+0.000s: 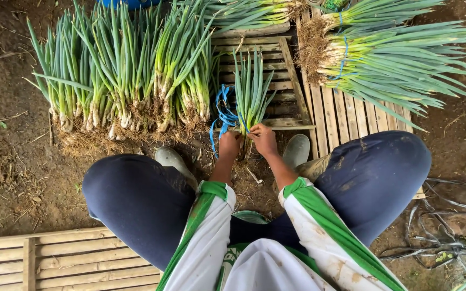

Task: Gathering green onions into bunches and tying them with blue plastic string.

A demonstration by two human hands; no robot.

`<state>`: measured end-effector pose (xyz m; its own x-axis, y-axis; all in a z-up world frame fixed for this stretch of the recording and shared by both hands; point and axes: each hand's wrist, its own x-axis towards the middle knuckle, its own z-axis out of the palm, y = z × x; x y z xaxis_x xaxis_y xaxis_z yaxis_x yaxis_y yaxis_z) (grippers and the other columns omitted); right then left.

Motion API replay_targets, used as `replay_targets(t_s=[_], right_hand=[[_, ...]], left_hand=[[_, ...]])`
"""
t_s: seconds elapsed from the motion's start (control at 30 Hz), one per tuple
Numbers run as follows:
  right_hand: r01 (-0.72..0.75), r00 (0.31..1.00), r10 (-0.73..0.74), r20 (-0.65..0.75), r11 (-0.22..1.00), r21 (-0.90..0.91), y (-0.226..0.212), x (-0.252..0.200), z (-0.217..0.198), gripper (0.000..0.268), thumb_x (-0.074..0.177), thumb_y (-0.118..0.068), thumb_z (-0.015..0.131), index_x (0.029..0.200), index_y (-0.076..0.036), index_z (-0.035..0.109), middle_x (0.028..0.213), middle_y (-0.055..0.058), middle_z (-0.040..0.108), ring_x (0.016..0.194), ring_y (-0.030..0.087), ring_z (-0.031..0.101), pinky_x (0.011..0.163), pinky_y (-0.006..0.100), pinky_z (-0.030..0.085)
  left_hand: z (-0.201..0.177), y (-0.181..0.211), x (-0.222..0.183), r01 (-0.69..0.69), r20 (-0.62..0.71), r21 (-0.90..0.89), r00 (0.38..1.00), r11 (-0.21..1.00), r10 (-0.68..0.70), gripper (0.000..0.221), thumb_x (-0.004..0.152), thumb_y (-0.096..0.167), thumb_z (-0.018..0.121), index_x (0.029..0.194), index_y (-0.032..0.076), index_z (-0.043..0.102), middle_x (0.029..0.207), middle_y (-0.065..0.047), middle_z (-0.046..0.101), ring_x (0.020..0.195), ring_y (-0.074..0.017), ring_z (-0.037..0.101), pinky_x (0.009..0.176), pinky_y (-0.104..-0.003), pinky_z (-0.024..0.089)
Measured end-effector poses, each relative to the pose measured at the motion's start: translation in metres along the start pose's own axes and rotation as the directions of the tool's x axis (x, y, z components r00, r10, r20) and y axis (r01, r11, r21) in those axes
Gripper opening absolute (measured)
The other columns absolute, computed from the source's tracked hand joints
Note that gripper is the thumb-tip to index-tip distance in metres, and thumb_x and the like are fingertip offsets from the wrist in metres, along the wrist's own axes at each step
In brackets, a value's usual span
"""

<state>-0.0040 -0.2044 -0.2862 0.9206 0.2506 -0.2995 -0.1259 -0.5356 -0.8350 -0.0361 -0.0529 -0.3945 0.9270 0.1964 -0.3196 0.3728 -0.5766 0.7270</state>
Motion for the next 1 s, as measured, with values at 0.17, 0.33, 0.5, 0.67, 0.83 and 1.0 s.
replay_targets(t_s=[0.17,0.33,0.5,0.67,0.83,1.0], right_hand=[[0.021,0.999,-0.022,0.038,1.0,0.008,0.008,0.007,0.006,0.016,0.103,-0.005,0.07,0.117,0.003,0.07,0.111,0.028,0.073,0.111,0.048,0.07,0.088,0.065,0.063],[0.04,0.998,-0.042,0.053,0.998,0.045,0.001,0.004,0.006,0.016,0.104,0.0,0.066,0.118,0.002,0.073,0.112,0.028,0.073,0.113,0.049,0.068,0.091,0.067,0.061],[0.06,0.996,-0.06,0.069,0.998,0.013,0.012,0.01,0.009,0.02,0.105,0.001,0.063,0.121,-0.001,0.075,0.115,0.026,0.073,0.114,0.049,0.068,0.094,0.066,0.061],[0.066,0.995,-0.066,0.07,0.998,0.013,0.008,0.008,0.009,0.022,0.105,0.001,0.064,0.124,0.002,0.073,0.116,0.028,0.072,0.114,0.05,0.067,0.095,0.067,0.061],[0.068,0.995,-0.07,0.074,0.997,0.024,-0.019,-0.006,0.0,0.021,0.104,-0.004,0.066,0.123,0.003,0.073,0.116,0.027,0.072,0.112,0.049,0.068,0.095,0.066,0.06],[0.045,0.998,-0.047,0.052,0.998,0.037,0.003,0.003,0.006,0.022,0.106,-0.011,0.067,0.123,0.002,0.074,0.116,0.027,0.073,0.112,0.049,0.068,0.095,0.067,0.06]], left_hand=[[0.0,-0.003,0.004,-0.037,-0.039,0.095,0.998,0.995,0.041,0.015,0.093,0.019,0.071,0.104,0.015,0.08,0.094,-0.016,0.076,0.088,-0.0399,0.074,0.078,-0.054,0.064],[-0.018,0.018,-0.007,-0.065,-0.091,0.072,0.993,0.995,0.071,0.012,0.093,0.014,0.072,0.102,0.013,0.08,0.088,-0.014,0.075,0.086,-0.0382,0.074,0.075,-0.051,0.064],[-0.024,0.024,-0.007,-0.112,-0.129,0.046,0.985,0.993,0.117,0.005,0.091,0.012,0.074,0.095,0.01,0.076,0.087,-0.016,0.074,0.085,-0.0414,0.074,0.075,-0.055,0.063],[-0.02,0.019,-0.003,-0.144,-0.117,0.076,0.981,0.987,0.152,0.008,0.09,0.015,0.074,0.096,0.012,0.071,0.086,-0.014,0.073,0.085,-0.0417,0.073,0.075,-0.056,0.062],[-0.04,0.042,-0.017,-0.14,-0.032,0.137,0.989,0.981,0.146,0.025,0.091,0.015,0.068,0.114,0.019,0.057,0.093,-0.009,0.077,0.09,-0.0378,0.074,0.085,-0.055,0.06],[-0.048,0.054,-0.029,-0.209,0.015,0.147,0.978,0.967,0.209,0.038,0.094,0.011,0.063,0.129,0.019,0.049,0.092,-0.009,0.077,0.091,-0.0396,0.073,0.085,-0.058,0.059]])
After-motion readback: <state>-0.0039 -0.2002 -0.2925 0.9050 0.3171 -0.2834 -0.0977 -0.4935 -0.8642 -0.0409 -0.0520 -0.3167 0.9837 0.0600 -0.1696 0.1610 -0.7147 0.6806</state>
